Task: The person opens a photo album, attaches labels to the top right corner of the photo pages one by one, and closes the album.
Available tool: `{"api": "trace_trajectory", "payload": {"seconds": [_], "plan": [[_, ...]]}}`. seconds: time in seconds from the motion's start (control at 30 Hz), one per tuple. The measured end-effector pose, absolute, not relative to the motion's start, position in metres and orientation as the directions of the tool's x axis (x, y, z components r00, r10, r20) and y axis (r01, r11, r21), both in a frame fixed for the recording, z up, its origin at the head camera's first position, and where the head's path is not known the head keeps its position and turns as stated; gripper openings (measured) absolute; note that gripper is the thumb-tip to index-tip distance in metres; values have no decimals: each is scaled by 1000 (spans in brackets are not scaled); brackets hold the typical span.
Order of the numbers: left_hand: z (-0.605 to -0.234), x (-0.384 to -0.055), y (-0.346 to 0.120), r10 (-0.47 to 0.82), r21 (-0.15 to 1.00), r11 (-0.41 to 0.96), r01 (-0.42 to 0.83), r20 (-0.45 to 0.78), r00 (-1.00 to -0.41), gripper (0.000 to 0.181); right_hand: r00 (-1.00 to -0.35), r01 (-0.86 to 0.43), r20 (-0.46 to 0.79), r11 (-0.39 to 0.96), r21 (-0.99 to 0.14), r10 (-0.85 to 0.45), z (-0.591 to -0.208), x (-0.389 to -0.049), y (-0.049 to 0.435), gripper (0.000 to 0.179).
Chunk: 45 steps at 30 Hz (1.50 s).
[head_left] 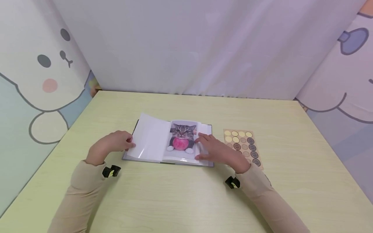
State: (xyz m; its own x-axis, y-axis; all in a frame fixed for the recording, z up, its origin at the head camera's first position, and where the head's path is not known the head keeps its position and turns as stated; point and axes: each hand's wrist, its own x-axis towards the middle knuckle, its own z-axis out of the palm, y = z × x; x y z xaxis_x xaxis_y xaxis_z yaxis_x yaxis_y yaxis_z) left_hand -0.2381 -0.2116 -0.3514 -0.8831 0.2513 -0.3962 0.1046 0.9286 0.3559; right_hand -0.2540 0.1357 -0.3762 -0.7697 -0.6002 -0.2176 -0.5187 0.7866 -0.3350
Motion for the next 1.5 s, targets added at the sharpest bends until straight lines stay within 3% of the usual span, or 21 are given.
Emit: {"api": "trace_trajectory", "payload": {"seconds": [0.33, 0.67, 1.03, 1.27, 1.5], "plan": [[-368, -242, -210, 178, 277, 960, 45, -474, -862, 26, -772, -520, -215, 788, -329, -598, -376, -255, 135, 60], [-361, -239, -201, 92, 167, 986, 19, -440, -894, 27, -774, -503, -229, 793, -342, -590, -375, -253, 136, 60], [-357, -235, -173, 212, 247, 956, 156, -219, -952, 21, -776, -506, -231, 798, -328, -587, -375, -252, 135, 60], [-364, -228, -146, 344, 359, 886, 293, -88, -935, 22, -771, -518, -217, 788, -332, -599, -375, -252, 135, 59], [-373, -226, -130, 384, 430, 841, 328, -47, -922, 36, -758, -542, -194, 766, -345, -623, -375, -250, 137, 58]]}}
